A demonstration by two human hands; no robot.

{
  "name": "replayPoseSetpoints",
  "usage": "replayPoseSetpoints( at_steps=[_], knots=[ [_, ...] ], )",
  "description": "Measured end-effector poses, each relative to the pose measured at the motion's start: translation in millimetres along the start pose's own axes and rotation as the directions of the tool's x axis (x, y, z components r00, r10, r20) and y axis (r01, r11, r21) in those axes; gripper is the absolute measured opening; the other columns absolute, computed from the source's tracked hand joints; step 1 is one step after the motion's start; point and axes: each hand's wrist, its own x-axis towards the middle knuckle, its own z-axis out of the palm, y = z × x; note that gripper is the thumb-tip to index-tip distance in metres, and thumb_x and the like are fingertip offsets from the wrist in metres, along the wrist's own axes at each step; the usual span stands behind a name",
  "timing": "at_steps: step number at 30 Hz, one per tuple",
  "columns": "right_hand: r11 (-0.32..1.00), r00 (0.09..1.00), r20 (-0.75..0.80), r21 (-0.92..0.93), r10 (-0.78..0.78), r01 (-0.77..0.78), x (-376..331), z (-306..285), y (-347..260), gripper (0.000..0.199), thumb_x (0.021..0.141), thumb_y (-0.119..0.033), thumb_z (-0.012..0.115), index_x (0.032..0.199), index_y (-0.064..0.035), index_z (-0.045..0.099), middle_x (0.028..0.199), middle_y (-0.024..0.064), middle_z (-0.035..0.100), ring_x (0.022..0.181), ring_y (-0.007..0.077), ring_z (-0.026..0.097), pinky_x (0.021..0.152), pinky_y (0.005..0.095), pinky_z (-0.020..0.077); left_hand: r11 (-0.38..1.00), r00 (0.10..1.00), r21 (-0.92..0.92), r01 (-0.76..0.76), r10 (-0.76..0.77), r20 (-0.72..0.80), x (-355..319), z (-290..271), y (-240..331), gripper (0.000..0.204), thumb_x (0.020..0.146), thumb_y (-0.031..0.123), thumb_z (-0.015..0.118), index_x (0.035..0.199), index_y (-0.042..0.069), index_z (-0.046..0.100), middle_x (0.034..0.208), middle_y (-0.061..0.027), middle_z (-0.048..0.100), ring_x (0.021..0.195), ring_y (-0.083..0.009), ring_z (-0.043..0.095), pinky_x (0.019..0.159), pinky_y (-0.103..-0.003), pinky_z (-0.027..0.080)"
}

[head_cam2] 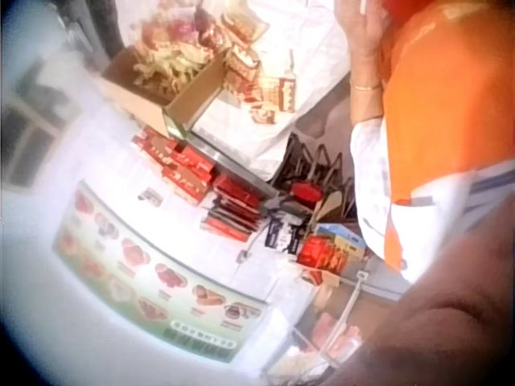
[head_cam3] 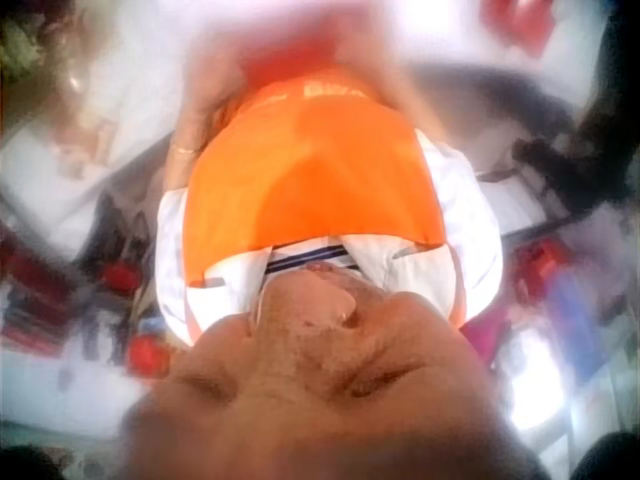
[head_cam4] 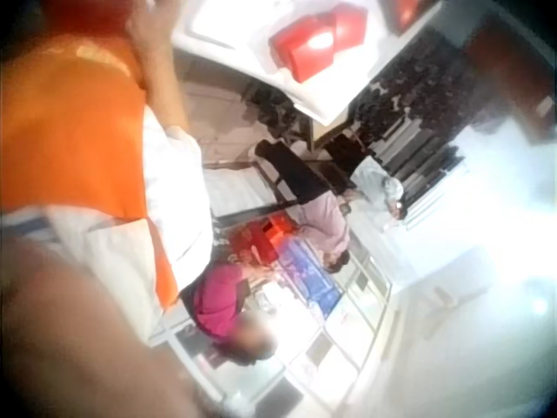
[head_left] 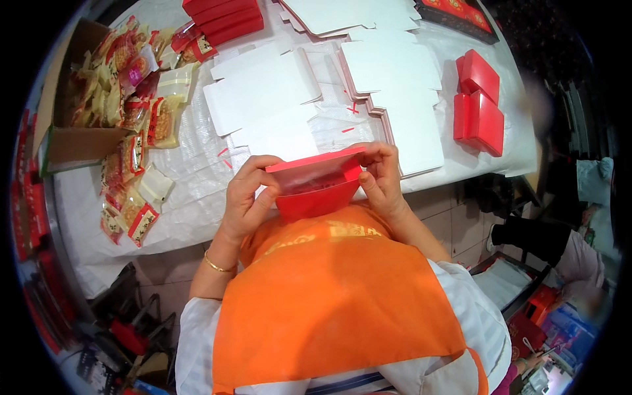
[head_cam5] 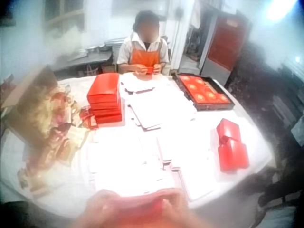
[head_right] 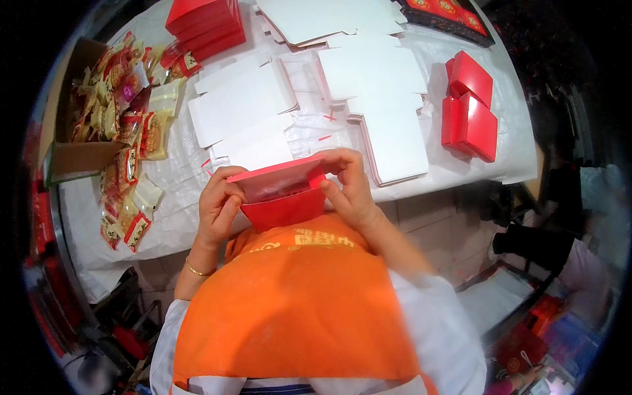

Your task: The person assembles small red cardboard boxes by hand. They fold the flat white cardboard pieces along pre-scored lines, tuck the flaps into slots to form the box shape, and then place the finished boxes on the table. The process is repeated for multiple units.

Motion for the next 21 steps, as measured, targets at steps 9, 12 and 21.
replayPoseSetpoints(
  at_steps=[9,12,21],
  knots=[
    [0.923,0.968,0.247,-0.364,-0.037,0.128,16,-11,-17,0.029,0.098,-0.022,0.063,0.118,-0.0012,0.066,0.121,0.0153,0.061,0.11,0.0278,0.062,0.093,0.0359,0.0511,0.932,0.954,-0.355,0.081,-0.175,-0.243,-11,19,6,0.009,0.09,-0.005,0.064,0.096,0.0,0.064,0.119,-0.0171,0.07,0.111,-0.0253,0.067,0.096,-0.033,0.052],
    [0.904,0.966,0.239,-0.383,-0.103,0.191,15,-6,-21,0.039,0.099,-0.036,0.06,0.115,-0.0009,0.068,0.118,0.0175,0.064,0.107,0.0306,0.065,0.091,0.0368,0.0524,0.997,0.989,0.073,-0.036,0.046,-0.144,-9,9,10,0.021,0.086,-0.008,0.064,0.105,-0.001,0.067,0.117,-0.0189,0.071,0.106,-0.0295,0.07,0.092,-0.035,0.054],
    [0.931,0.979,0.174,-0.328,-0.107,0.16,8,-4,-29,0.039,0.097,-0.033,0.058,0.113,0.0017,0.068,0.11,0.0188,0.069,0.103,0.0319,0.067,0.091,0.0378,0.0526,0.954,0.982,0.234,-0.186,0.189,0.01,-2,3,41,0.031,0.092,0.01,0.056,0.118,-0.001,0.069,0.118,-0.0193,0.071,0.108,-0.0323,0.069,0.092,-0.037,0.053]
  ],
)
